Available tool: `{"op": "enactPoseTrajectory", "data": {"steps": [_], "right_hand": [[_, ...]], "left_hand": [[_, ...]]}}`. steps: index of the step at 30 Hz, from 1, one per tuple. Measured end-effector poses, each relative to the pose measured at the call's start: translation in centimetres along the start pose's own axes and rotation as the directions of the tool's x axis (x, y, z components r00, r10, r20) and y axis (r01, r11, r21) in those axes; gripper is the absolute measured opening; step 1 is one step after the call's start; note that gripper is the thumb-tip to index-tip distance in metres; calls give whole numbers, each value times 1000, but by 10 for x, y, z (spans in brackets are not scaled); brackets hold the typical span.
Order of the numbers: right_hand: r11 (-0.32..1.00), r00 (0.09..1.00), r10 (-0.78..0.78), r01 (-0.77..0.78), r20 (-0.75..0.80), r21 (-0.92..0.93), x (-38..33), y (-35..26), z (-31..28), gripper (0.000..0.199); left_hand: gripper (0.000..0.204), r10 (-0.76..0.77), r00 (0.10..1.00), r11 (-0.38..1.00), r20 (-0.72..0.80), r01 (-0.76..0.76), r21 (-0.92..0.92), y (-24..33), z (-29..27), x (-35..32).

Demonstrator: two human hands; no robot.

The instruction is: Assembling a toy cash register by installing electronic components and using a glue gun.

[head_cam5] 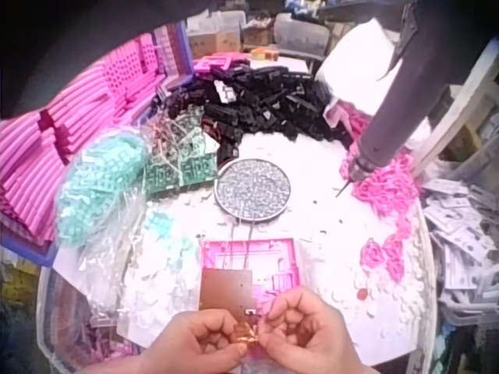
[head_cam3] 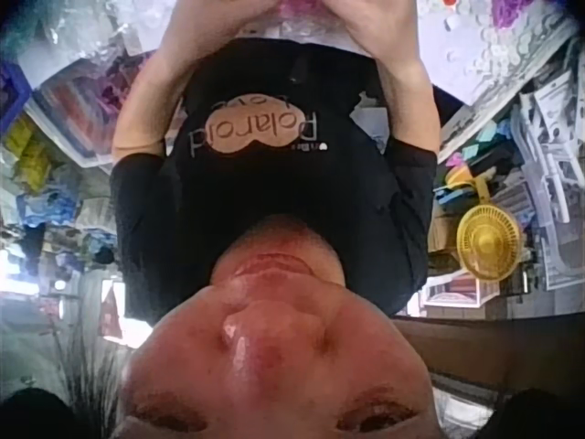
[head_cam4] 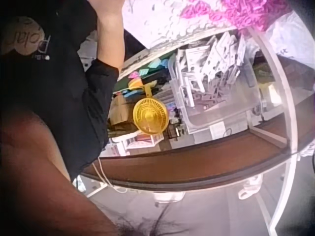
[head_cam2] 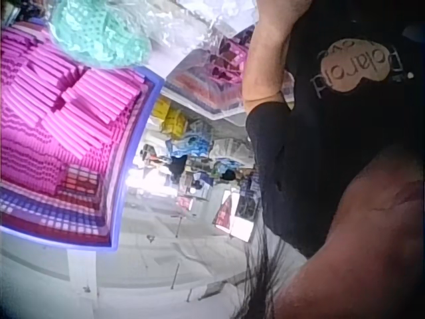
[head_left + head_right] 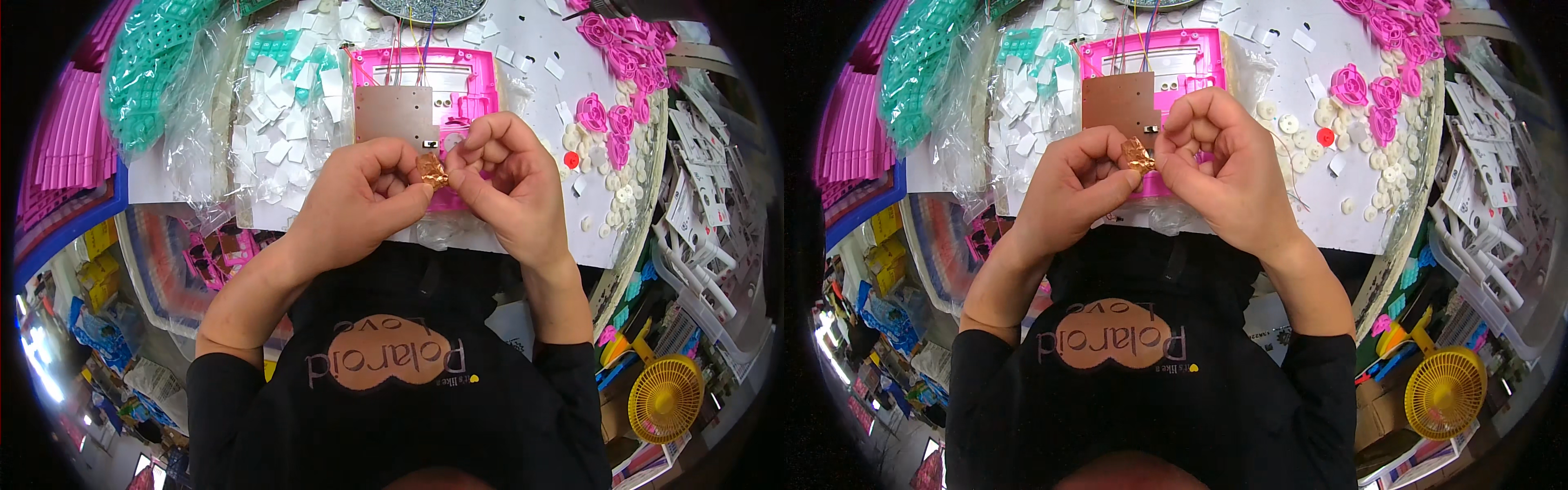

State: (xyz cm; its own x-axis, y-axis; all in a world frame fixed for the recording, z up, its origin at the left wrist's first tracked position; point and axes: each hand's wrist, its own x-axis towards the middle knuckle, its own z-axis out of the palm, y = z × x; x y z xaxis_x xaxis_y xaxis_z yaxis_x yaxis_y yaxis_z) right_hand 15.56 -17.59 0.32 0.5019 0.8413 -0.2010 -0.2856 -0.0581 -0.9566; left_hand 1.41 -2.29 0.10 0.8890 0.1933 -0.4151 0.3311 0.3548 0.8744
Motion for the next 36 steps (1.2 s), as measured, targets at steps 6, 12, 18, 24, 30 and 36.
{"op": "enactPoseTrajectory", "data": {"steps": [6,12,18,24,30,36], "right_hand": [[996,996,-80,78,-47,-43,-2,1,5,23],[958,962,-248,225,-116,-180,-7,9,14,28],[952,957,-263,236,-123,-195,-8,10,15,27],[898,947,-317,285,-44,-336,-12,8,7,22],[891,957,-291,275,12,-362,-7,1,1,17],[828,947,-307,316,97,-463,-7,-5,2,15]], "left_hand": [[8,112,992,993,-61,-109,55,-3,4,0],[9,228,967,963,-117,-207,170,-6,8,-3],[16,194,976,974,-95,-180,134,-1,1,-2],[11,347,929,937,-130,-336,99,-9,6,1],[16,538,843,793,-1,-507,337,-13,-2,3],[19,571,820,761,-41,-509,404,-15,0,-1]]}}
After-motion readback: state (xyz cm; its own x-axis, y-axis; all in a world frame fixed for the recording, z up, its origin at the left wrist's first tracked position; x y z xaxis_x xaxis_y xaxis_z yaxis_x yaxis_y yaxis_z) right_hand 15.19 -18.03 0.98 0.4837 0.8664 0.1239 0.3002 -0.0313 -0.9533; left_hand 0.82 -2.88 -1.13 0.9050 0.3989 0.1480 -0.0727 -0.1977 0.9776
